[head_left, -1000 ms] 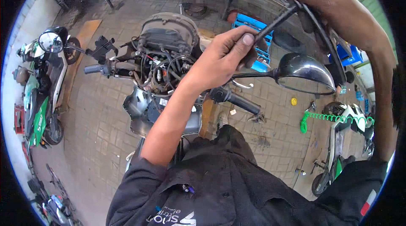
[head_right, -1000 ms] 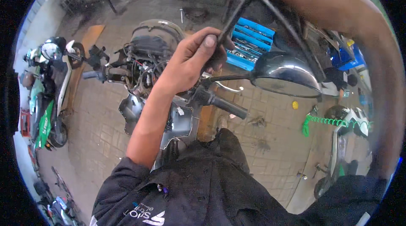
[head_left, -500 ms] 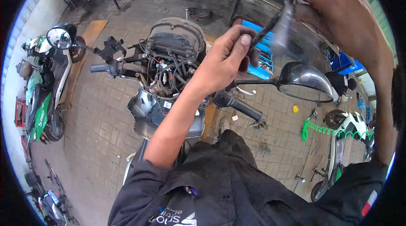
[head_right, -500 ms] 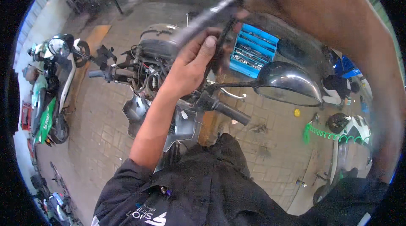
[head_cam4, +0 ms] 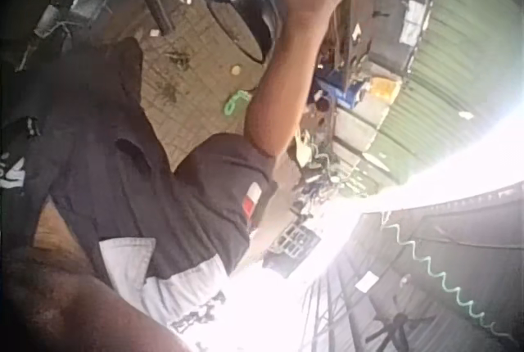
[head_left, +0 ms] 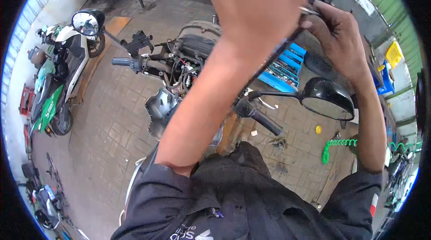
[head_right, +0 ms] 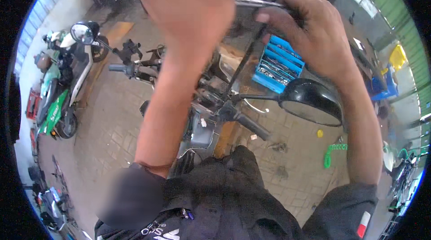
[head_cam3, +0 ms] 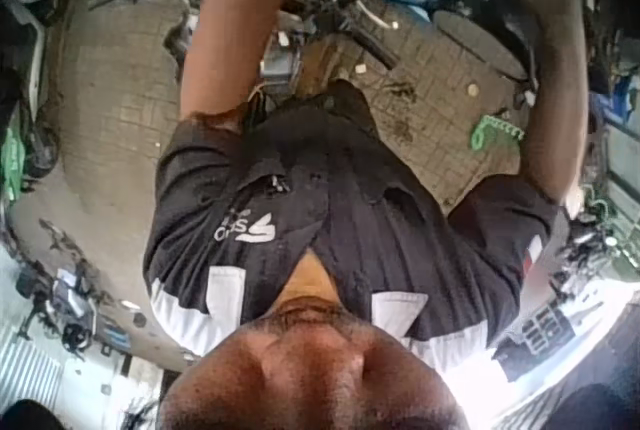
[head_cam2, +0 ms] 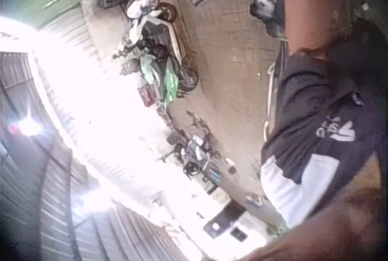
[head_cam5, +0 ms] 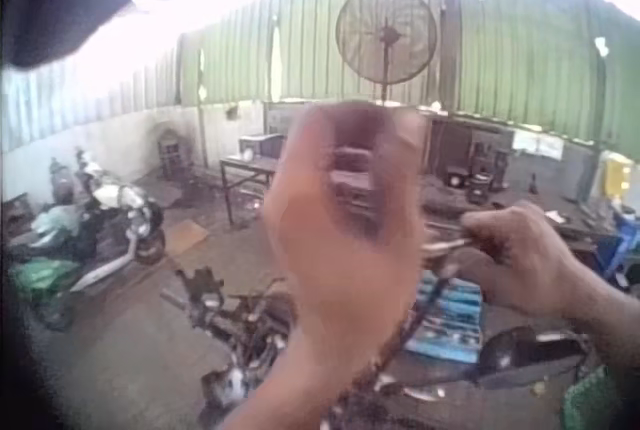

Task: The person uses a T-handle socket wrench and a combination wrench to loosen and remove components from the handlebar assembly of a scooter, then handles various wires and connectors in the exposed front section.

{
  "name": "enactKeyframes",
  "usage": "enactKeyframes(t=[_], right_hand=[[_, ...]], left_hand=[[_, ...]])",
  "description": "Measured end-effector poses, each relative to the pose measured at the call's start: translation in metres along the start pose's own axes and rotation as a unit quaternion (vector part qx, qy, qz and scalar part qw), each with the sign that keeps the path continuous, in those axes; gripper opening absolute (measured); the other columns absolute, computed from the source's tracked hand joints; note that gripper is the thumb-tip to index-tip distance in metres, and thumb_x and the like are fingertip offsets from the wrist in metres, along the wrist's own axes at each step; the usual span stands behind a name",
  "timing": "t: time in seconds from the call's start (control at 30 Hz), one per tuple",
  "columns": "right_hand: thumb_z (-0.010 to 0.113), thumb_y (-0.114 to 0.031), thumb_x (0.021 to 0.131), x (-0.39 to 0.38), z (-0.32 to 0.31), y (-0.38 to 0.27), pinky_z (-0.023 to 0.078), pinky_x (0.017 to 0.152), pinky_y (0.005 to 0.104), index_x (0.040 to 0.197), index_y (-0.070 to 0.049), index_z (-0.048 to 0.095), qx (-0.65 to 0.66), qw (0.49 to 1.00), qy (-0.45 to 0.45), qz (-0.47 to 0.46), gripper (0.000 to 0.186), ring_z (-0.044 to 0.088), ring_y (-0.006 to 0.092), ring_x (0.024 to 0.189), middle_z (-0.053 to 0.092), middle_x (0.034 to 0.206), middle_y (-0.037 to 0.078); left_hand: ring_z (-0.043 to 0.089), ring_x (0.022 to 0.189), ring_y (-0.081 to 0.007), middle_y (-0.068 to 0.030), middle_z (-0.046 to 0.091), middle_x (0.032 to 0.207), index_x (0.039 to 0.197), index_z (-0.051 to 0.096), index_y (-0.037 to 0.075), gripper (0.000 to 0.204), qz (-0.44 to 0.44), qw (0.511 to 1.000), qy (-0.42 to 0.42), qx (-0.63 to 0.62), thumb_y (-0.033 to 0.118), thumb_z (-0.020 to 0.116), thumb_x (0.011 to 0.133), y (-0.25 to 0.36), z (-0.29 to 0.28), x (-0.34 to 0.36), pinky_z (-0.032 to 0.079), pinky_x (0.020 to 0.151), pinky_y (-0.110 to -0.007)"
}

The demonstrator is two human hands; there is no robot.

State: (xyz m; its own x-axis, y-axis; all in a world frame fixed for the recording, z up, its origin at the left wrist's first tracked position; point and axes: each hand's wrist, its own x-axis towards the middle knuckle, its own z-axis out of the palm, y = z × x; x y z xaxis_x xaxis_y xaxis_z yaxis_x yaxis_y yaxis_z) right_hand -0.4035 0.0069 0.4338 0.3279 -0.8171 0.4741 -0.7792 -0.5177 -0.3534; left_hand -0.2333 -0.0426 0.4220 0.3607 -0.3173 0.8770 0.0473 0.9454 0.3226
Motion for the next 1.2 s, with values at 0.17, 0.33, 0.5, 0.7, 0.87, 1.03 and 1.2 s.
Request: enactKeyframes(t=[0.17,0.33,0.5,0.7,0.87,1.03,1.2], right_hand=[[0.065,-0.058,0.088,-0.004,-0.007,-0.016,0.051,0.070,0.0382,0.091,-0.002,0.071,-0.097,0.987,0.004,0.129,0.057,0.069,0.0248,0.069,0.067,0.067,0.012],[0.063,-0.063,0.087,0.002,-0.008,-0.014,0.051,0.072,0.0380,0.093,-0.001,0.071,-0.053,0.991,-0.012,0.124,0.063,0.068,0.0281,0.071,0.065,0.067,0.013],[0.062,-0.042,0.098,0.006,-0.026,0.003,0.038,0.066,0.0259,0.086,0.001,0.062,0.010,0.996,0.090,0.000,0.045,0.045,0.0076,0.073,0.049,0.071,-0.001],[0.068,-0.039,0.095,0.009,-0.006,-0.019,0.035,0.061,0.0265,0.088,-0.001,0.066,0.005,0.998,0.065,0.019,0.039,0.041,0.0056,0.067,0.047,0.067,-0.004],[0.069,-0.042,0.093,0.005,0.000,-0.019,0.038,0.063,0.0284,0.090,0.000,0.066,-0.042,0.998,0.044,0.014,0.043,0.043,0.0078,0.068,0.048,0.067,0.000],[0.066,-0.040,0.096,0.002,0.001,-0.016,0.039,0.063,0.0308,0.094,0.001,0.065,-0.044,0.998,0.022,0.025,0.041,0.044,0.0103,0.067,0.050,0.067,0.003],[0.062,-0.036,0.099,0.001,-0.012,-0.025,0.042,0.065,0.0335,0.096,0.002,0.064,-0.121,0.989,0.028,-0.082,0.039,0.046,0.0165,0.066,0.053,0.068,0.009]], left_hand=[[0.062,0.070,-0.0155,-0.0103,0.065,0.076,0.090,0.063,-0.001,0.029,-0.024,0.996,-0.005,0.091,0.027,0.061,0.099,-0.024,0.007,0.016,0.048,0.064,-0.030],[0.057,0.066,-0.0099,-0.0039,0.059,0.072,0.087,0.063,-0.002,0.034,-0.172,0.980,-0.012,-0.101,0.028,0.056,0.103,-0.032,-0.003,0.006,0.044,0.060,-0.027],[0.060,0.086,-0.0129,-0.0052,0.064,0.095,0.117,0.062,0.005,0.049,-0.385,0.891,-0.170,-0.172,0.048,0.042,0.106,-0.022,-0.035,-0.106,0.046,0.077,-0.027],[0.042,0.066,-0.0025,0.0053,0.050,0.072,0.101,0.064,0.003,0.051,-0.483,0.822,-0.266,-0.142,0.048,0.041,0.107,0.002,-0.068,-0.127,0.033,0.061,-0.019],[0.042,0.065,-0.0048,0.0046,0.049,0.071,0.103,0.065,0.004,0.050,-0.480,0.822,-0.268,-0.151,0.048,0.041,0.107,-0.009,-0.072,-0.143,0.032,0.059,-0.021],[0.042,0.066,-0.0048,0.0044,0.049,0.071,0.104,0.065,0.003,0.050,-0.484,0.816,-0.267,-0.168,0.048,0.041,0.107,-0.010,-0.073,-0.149,0.033,0.060,-0.022],[0.039,0.062,-0.0040,0.0052,0.046,0.067,0.099,0.064,0.003,0.050,-0.475,0.827,-0.247,-0.171,0.047,0.042,0.107,-0.008,-0.072,-0.149,0.031,0.057,-0.021]])
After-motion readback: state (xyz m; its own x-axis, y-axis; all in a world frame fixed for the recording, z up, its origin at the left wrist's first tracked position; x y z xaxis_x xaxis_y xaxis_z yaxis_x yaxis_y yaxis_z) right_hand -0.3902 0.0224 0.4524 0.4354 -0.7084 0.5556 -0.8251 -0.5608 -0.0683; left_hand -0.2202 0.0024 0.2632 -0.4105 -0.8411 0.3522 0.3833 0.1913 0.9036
